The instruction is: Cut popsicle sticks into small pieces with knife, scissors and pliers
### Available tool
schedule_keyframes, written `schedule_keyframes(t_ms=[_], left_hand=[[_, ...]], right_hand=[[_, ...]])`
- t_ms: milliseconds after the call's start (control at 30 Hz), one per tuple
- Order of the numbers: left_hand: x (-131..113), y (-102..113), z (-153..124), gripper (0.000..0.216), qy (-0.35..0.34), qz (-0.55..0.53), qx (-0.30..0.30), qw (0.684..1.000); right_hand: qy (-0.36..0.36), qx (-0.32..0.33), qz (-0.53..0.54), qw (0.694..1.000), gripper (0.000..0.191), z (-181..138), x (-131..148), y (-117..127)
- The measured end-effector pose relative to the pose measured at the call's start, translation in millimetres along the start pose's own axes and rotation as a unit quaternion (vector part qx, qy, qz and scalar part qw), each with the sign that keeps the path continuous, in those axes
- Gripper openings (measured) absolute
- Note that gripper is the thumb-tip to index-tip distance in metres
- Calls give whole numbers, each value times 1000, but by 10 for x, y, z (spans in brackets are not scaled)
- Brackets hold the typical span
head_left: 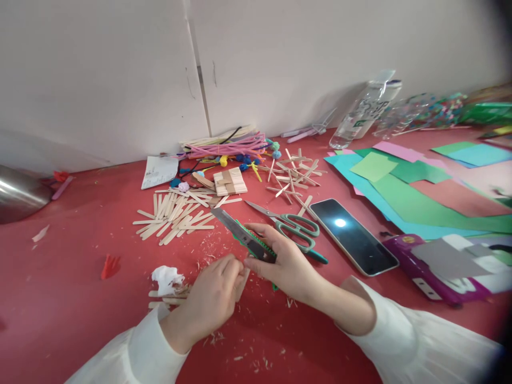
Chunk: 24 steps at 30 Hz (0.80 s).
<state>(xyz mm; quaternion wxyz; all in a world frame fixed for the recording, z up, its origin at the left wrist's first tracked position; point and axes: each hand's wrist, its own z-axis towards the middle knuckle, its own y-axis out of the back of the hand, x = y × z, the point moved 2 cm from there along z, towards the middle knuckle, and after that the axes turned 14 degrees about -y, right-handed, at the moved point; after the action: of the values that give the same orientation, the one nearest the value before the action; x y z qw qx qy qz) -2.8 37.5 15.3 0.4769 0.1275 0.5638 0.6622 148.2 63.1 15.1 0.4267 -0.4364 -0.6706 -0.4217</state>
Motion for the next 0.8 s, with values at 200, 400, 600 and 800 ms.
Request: schedule_keyframes(t_ms=[200, 400, 600, 800], left_hand=[[-22, 37, 4, 23, 5, -56, -30, 998], [-30, 56, -10, 20, -37, -57, -52, 996], [45, 2, -58, 11, 53, -88, -47, 994], [63, -32, -43, 18, 25, -21, -55, 998]], right_hand=[[-75, 42, 72, 994, 51, 30, 33, 46], [-138, 94, 110, 980, 48, 25, 49, 60], [-119, 48, 96, 987, 50, 53, 4, 80], [-82, -18, 44, 995, 46, 32, 14, 56]])
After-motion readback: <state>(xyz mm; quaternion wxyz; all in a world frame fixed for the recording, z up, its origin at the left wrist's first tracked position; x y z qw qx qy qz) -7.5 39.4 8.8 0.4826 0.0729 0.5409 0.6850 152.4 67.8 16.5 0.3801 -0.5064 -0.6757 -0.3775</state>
